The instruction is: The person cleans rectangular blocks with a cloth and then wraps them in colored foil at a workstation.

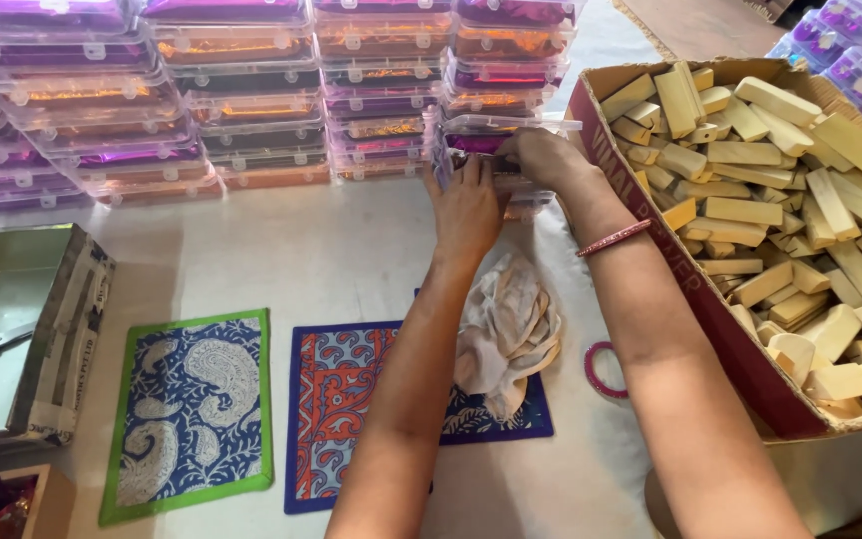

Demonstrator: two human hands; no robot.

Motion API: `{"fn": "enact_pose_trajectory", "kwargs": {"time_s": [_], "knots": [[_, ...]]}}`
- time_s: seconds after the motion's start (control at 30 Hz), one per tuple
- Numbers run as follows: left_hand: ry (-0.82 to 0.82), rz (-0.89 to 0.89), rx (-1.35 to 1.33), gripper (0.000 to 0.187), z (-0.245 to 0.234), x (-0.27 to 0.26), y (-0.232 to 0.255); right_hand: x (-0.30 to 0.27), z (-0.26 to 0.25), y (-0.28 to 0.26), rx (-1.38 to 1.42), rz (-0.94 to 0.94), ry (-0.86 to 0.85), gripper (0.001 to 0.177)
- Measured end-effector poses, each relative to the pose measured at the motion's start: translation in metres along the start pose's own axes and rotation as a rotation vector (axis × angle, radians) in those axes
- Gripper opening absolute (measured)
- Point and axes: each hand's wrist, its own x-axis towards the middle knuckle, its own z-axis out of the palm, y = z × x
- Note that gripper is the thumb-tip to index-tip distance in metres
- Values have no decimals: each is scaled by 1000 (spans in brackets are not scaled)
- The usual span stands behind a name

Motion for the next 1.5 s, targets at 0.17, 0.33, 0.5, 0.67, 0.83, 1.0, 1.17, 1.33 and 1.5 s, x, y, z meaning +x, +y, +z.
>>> {"fn": "enact_pose_trajectory", "kwargs": {"time_s": [0.17, 0.33, 0.5, 0.67, 0.83, 1.0, 1.17, 1.33, 1.5], "knots": [[-244, -39, 36, 35, 5, 17, -6, -4, 2, -28, -304, 181, 85, 25], [-329, -39, -5, 37, -3, 30, -8, -2, 12, -25, -435, 540, 28, 51], [-189, -29, -62, 57, 24, 31, -19, 8, 32, 20, -156, 469, 163, 52], [-275, -32, 49, 54, 12, 22, -9, -6, 34, 14, 34, 441, 399, 54], [-138, 86, 276, 33, 21, 7, -16, -30, 38, -16, 52, 418, 438, 40], [-310, 70, 152, 44, -15, 18, -3, -75, 20, -73, -196, 279, 603, 21], [-55, 141, 235, 58, 7, 1, -9, -73, 31, -83, -341, 148, 990, 43], [53, 112, 200, 46, 32, -28, -23, -69, 56, -63, -55, 191, 821, 31], [188, 89, -354, 37, 44, -56, -36, -75, 48, -65, -26, 177, 709, 26]]}}
